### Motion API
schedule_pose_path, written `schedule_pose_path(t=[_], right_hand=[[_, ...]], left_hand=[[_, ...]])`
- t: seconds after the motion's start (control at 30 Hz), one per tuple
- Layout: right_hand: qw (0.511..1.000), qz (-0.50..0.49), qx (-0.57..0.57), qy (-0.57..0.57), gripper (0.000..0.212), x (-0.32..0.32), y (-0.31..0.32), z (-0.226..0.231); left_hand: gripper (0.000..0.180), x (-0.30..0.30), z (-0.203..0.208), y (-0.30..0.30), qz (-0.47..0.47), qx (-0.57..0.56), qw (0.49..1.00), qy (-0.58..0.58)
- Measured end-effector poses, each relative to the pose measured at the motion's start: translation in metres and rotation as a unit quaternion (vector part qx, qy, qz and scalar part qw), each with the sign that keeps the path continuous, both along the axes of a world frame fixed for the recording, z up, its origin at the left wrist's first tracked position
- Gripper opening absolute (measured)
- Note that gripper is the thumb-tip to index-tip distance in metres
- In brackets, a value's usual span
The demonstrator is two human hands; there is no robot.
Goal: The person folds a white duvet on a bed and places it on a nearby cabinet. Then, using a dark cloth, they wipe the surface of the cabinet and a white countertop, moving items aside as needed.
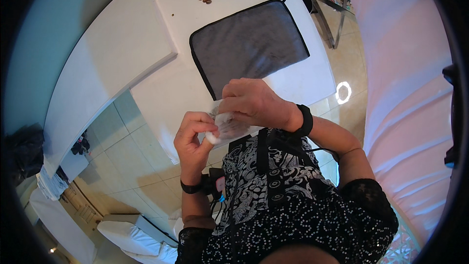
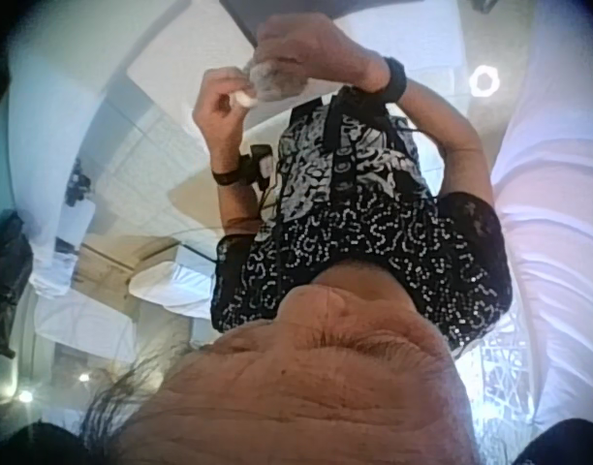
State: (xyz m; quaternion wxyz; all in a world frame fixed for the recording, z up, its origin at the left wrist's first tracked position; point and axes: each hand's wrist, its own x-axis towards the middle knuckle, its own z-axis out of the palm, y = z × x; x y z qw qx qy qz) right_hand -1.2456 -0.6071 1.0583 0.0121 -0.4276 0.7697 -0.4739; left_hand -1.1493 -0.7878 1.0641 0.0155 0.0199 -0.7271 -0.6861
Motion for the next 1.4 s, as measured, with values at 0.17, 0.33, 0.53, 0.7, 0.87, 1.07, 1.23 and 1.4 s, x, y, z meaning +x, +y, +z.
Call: schedule_pose_path(t=[0.17, 0.33, 0.53, 0.7, 0.87, 1.07, 1.23, 1.4], right_hand=[[0.995, -0.012, -0.019, -0.099, 0.014, 0.016, -0.001, -0.016], [0.950, -0.043, -0.051, -0.305, 0.013, 0.025, -0.003, -0.026], [0.848, 0.004, -0.142, -0.510, 0.036, 0.024, 0.008, -0.025], [0.911, -0.101, -0.134, -0.376, 0.027, 0.032, 0.016, -0.040], [0.952, -0.071, -0.037, -0.296, 0.024, 0.054, 0.001, -0.043], [0.949, -0.116, -0.048, -0.289, 0.022, 0.053, -0.003, -0.047], [0.947, -0.138, -0.057, -0.283, 0.019, 0.051, -0.006, -0.051], [0.918, -0.168, -0.063, -0.353, 0.018, 0.053, -0.008, -0.048]], left_hand=[[0.015, 0.004, -0.023, 0.016, 0.040, -0.064, 0.997, -0.034], [0.015, 0.011, -0.036, 0.028, 0.114, 0.067, 0.986, -0.099], [0.015, 0.008, -0.045, 0.027, 0.119, -0.066, 0.991, -0.017], [0.014, 0.011, -0.054, 0.028, 0.170, 0.022, 0.984, -0.059], [0.015, 0.010, -0.048, 0.041, 0.191, 0.079, 0.972, -0.113], [0.015, 0.007, -0.053, 0.046, 0.165, 0.105, 0.976, -0.096], [0.014, 0.007, -0.056, 0.030, 0.065, 0.010, 0.995, -0.069], [0.012, 0.001, -0.054, 0.020, -0.015, -0.073, 0.995, -0.065]])
